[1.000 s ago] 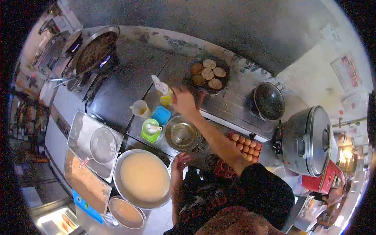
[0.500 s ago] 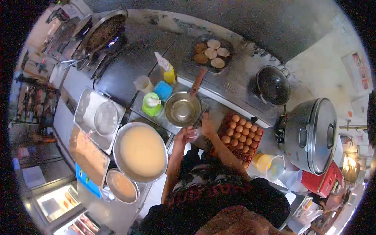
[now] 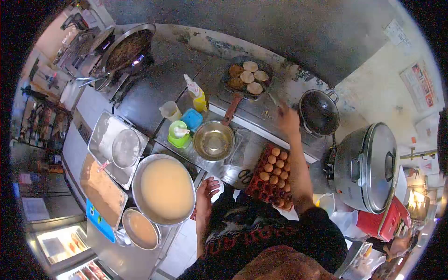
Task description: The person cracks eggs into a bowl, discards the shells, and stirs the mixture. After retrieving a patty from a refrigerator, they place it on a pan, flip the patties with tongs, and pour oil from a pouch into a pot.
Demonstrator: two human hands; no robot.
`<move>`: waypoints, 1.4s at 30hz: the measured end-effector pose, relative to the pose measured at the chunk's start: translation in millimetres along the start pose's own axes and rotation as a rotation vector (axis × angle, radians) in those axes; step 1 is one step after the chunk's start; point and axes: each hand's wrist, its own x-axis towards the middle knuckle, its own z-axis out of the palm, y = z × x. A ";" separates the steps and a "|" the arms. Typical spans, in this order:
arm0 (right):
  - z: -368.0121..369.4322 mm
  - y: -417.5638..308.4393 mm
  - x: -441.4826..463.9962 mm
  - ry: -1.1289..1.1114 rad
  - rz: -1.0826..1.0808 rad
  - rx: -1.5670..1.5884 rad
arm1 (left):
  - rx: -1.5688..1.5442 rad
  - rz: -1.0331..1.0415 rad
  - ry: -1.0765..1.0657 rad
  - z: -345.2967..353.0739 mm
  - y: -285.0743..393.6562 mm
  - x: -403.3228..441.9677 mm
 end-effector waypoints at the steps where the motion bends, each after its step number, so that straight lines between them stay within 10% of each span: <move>1: 13.0 17.9 22.6 0.094 -0.117 -0.047 | 0.002 0.000 -0.001 0.0 -0.2 -1.0; 9: 128.5 94.1 96.1 0.130 -0.011 0.102 | -0.024 0.000 0.096 -8.1 -3.1 -15.6; 14: 21.2 15.8 76.3 -0.060 -0.088 -0.143 | -0.065 0.049 0.088 -27.5 -19.3 -15.3; 42: 66.6 77.4 124.1 -0.199 -0.058 -0.306 | -0.057 0.054 0.104 -13.5 -9.0 -21.1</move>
